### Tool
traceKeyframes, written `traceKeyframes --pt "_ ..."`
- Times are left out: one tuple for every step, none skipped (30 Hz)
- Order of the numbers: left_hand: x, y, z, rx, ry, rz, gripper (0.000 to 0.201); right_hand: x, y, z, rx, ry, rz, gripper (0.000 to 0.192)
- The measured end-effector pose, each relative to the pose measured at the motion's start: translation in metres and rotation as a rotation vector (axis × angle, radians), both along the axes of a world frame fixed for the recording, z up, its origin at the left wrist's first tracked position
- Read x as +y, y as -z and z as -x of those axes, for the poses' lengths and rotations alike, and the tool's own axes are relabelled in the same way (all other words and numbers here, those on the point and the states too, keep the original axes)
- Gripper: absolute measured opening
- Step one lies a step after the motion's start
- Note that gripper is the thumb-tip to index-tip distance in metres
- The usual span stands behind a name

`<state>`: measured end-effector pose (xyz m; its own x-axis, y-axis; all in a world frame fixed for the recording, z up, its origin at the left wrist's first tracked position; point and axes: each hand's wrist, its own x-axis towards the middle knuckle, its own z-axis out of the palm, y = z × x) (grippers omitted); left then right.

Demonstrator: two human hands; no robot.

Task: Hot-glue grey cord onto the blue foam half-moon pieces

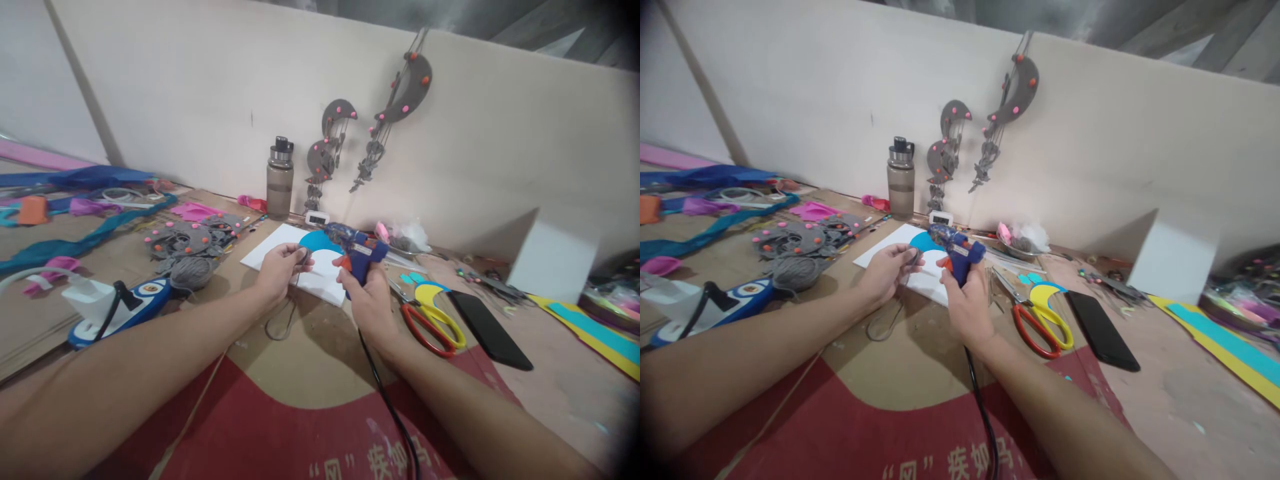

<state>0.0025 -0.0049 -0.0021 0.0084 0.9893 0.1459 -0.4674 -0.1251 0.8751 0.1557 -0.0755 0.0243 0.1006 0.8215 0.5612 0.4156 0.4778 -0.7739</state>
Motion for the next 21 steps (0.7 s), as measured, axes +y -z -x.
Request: traceKeyframes --pt "0.0 0.001 0.0 -0.005 0.002 -0.003 0.019 -0.001 0.004 0.001 -0.039 0.005 0.024 0.021" --pt "0.001 0.001 -0.001 -0.009 0.004 -0.005 0.019 -0.002 0.006 0.001 -0.073 0.021 0.039 0.023" --pt "0.001 0.002 -0.001 -0.013 0.004 -0.007 0.019 -0.003 0.008 0.001 -0.102 0.044 0.046 0.025" --pt "0.001 0.002 -0.001 -0.015 0.003 -0.01 0.019 -0.003 0.009 0.001 -0.127 0.068 0.045 0.027" --pt "0.002 0.003 -0.002 -0.016 0.002 -0.013 0.019 -0.003 0.01 0.001 -0.146 0.09 0.038 0.029" --pt "0.002 0.003 -0.002 -0.017 0.001 -0.018 0.019 -0.003 0.01 0.001 -0.161 0.109 0.03 0.03" --pt "0.002 0.003 -0.002 -0.017 -0.001 -0.024 0.02 -0.003 0.01 0.001 -0.177 0.124 0.023 0.031" --pt "0.002 0.003 -0.002 -0.016 -0.003 -0.029 0.02 -0.002 0.011 0.001 -0.191 0.135 0.017 0.032" --pt "0.002 0.003 -0.002 -0.015 -0.007 -0.033 0.021 -0.002 0.011 0.001 -0.204 0.141 0.014 0.033" --pt "0.003 0.003 -0.002 -0.012 -0.011 -0.035 0.021 -0.001 0.012 0.001 -0.214 0.146 0.011 0.034" --pt "0.003 0.003 -0.001 -0.009 -0.015 -0.036 0.021 -0.001 0.012 0.001 -0.225 0.15 0.007 0.035" --pt "0.003 0.003 -0.001 -0.007 -0.019 -0.033 0.021 -0.001 0.013 0.001 -0.235 0.15 0.005 0.035" --pt "0.003 0.003 -0.001 -0.006 -0.023 -0.029 0.021 0.0 0.014 0.002 -0.243 0.15 0.003 0.035" --pt "0.003 0.002 -0.001 -0.005 -0.027 -0.024 0.021 0.0 0.014 0.002 -0.251 0.147 0.0 0.035" --pt "0.003 0.002 -0.001 -0.005 -0.031 -0.021 0.021 0.0 0.015 0.002 -0.259 0.146 -0.003 0.035" --pt "0.002 0.002 -0.001 -0.005 -0.033 -0.019 0.021 0.0 0.015 0.002 -0.268 0.144 -0.006 0.035" --pt "0.002 0.001 -0.001 -0.005 -0.037 -0.02 0.022 0.0 0.015 0.002 -0.275 0.14 -0.006 0.035" --pt "0.002 0.001 -0.001 -0.003 -0.042 -0.022 0.022 0.0 0.015 0.002 -0.28 0.137 -0.007 0.035" --pt "0.002 0.001 -0.002 0.0 -0.047 -0.024 0.023 0.001 0.015 0.002 -0.284 0.133 -0.009 0.035" --pt "0.001 0.001 -0.002 0.003 -0.051 -0.025 0.023 0.001 0.015 0.002 -0.286 0.128 -0.01 0.035" --pt "0.001 0.001 -0.002 0.008 -0.054 -0.026 0.024 0.001 0.016 0.002 -0.288 0.124 -0.011 0.035"
